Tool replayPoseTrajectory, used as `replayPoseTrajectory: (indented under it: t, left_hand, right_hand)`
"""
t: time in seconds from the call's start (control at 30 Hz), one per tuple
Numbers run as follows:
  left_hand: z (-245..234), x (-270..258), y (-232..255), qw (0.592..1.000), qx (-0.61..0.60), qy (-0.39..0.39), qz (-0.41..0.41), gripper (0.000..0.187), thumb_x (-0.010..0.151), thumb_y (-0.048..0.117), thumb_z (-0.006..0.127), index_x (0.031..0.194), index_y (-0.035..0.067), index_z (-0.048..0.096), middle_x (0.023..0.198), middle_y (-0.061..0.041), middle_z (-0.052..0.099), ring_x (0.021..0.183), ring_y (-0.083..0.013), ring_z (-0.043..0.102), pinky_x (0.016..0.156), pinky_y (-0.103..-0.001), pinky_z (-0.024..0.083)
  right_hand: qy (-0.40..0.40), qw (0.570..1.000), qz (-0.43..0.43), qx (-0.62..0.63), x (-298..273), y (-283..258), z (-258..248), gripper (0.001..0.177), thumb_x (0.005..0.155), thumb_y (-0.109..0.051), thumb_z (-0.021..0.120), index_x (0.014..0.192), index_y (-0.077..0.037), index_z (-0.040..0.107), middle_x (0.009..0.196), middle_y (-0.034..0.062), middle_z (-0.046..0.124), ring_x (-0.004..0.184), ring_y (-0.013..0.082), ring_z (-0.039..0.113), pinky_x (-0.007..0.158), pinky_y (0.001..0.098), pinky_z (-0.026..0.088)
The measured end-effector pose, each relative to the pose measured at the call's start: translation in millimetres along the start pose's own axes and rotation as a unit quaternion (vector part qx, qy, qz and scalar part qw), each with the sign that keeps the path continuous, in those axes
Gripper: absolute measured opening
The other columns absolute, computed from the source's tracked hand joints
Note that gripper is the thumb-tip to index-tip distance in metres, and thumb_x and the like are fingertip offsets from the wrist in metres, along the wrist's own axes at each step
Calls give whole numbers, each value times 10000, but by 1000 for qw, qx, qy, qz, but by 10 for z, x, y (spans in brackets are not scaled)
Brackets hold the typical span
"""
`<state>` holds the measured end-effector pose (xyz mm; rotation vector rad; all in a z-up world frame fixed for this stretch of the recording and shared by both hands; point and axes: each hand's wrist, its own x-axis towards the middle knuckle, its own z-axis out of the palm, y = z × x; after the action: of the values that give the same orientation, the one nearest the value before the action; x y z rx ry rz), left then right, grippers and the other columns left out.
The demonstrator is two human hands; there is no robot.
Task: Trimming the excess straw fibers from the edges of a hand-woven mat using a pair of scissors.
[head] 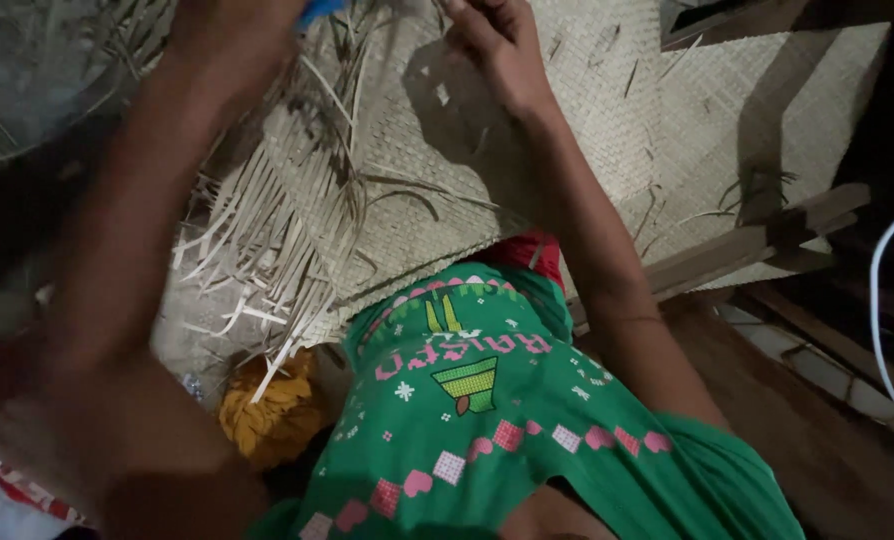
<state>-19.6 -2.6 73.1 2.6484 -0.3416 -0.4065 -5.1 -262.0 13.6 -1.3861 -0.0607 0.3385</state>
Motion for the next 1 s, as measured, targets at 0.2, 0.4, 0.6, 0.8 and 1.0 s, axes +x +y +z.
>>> replayPoseTrajectory:
  t: [0.2, 0.4, 0.6, 0.8, 1.0]
  left_hand:
    - [306, -187, 538, 867, -482, 67, 108, 202, 1080, -37, 506, 1246, 62, 566, 1246, -134, 599, 1065, -238, 630, 869, -318, 597]
    - [1634, -178, 438, 881, -450, 117, 85, 610, 1139, 82, 611, 1618, 150, 239, 1563, -132, 574, 1447, -316, 583, 1078, -428, 579]
    - [1539, -309, 499, 891, -421, 143, 95, 495, 1150, 134, 606, 1550, 147, 315, 1523, -132, 577, 1387, -360, 608, 948, -467, 639]
    - [1641, -318, 436, 876, -434, 145, 150, 478, 1181, 103, 557, 1569, 163, 284, 1534, -147, 496, 1456, -383, 498, 1190, -559, 577]
    - [1640, -357, 471, 856, -476, 132, 154, 476, 1178, 21, 438, 1593, 155, 248, 1550, -209, 464, 1483, -424, 456, 1269, -564, 518]
  right_hand:
    - [89, 992, 39, 82, 133, 299, -196, 236, 845, -147, 546, 626, -69, 510, 538, 80, 428, 497, 207, 453, 579, 390, 403]
    - [159, 938, -89, -294, -466, 152, -1555, 523, 1056, -485, 291, 913, -130, 648, 846, 46, 705, 760, 161, 657, 760, 365, 522]
    - [316, 907, -94, -263, -1455, -331, -2459, 196, 1060, -276, 632, 952, -117, 596, 863, 17, 513, 750, 133, 524, 633, 284, 530]
    - [384, 725, 87, -565, -2452, 575, -3746, 174, 784, -82, 745, 953, -99, 708, 789, 57, 759, 720, 210, 701, 635, 438, 562]
    - [311, 768, 7, -560, -2497, 218, -2998, 938, 1073, -30, 939, 1629, -38, 183, 1708, 215, 280, 1597, 390, 275, 1302, 549, 116]
